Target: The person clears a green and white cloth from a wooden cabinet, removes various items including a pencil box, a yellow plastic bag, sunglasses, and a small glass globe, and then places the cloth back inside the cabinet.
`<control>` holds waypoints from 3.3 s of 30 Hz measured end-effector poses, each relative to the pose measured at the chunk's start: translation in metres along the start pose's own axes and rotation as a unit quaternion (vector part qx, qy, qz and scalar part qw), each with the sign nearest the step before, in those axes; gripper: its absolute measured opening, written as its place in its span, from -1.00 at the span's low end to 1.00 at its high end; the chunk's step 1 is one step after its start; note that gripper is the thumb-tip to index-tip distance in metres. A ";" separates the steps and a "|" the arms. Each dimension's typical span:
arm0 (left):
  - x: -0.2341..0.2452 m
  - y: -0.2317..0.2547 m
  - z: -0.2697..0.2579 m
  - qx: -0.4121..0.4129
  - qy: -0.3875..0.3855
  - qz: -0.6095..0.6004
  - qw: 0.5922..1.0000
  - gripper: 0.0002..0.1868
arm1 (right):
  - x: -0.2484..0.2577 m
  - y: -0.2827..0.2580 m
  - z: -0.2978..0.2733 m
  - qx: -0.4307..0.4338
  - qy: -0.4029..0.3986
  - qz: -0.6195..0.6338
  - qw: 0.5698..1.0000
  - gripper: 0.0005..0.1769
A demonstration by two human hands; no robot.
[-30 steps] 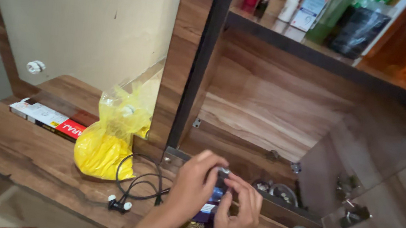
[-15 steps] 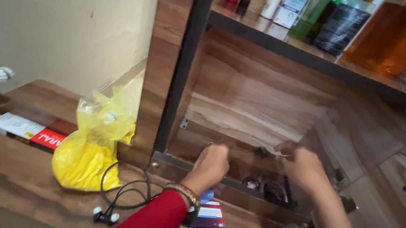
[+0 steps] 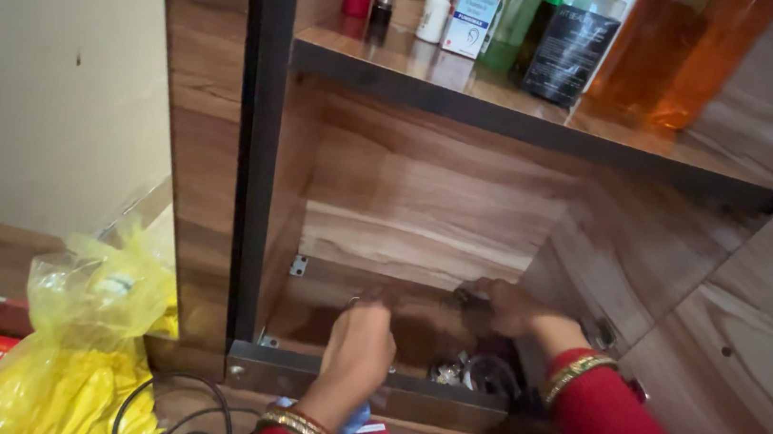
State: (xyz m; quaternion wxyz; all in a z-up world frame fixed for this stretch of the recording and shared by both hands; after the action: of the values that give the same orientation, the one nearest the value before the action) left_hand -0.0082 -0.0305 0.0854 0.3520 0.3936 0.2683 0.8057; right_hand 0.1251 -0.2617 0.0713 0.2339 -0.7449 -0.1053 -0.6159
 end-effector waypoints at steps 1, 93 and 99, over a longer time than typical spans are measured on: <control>-0.008 -0.006 0.002 0.034 -0.038 0.031 0.998 -0.75 | 0.005 -0.005 0.001 -0.021 0.008 0.003 1.000 -0.32; 0.030 0.017 -0.010 -0.050 0.014 -0.094 0.994 -0.91 | 0.002 -0.127 -0.041 0.028 0.191 0.699 0.688 -0.69; 0.044 0.023 -0.009 -0.033 0.035 -0.200 0.979 -0.81 | 0.006 -0.125 -0.048 -0.016 0.302 0.506 0.808 -0.77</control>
State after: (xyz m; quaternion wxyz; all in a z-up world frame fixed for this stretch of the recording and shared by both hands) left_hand -0.0434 -0.0112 0.1160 0.5097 0.2917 0.3268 0.7405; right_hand 0.0290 -0.1773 0.1104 0.5206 -0.4728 0.3725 -0.6055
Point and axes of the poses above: each hand's wrist, its own z-axis towards the middle knuckle, its own x-axis out of the back of the hand, y = z × x, the point moved 8 cm from there along z, towards the middle knuckle, and after that the axes turned 5 degrees about x, right-handed, at the moved point
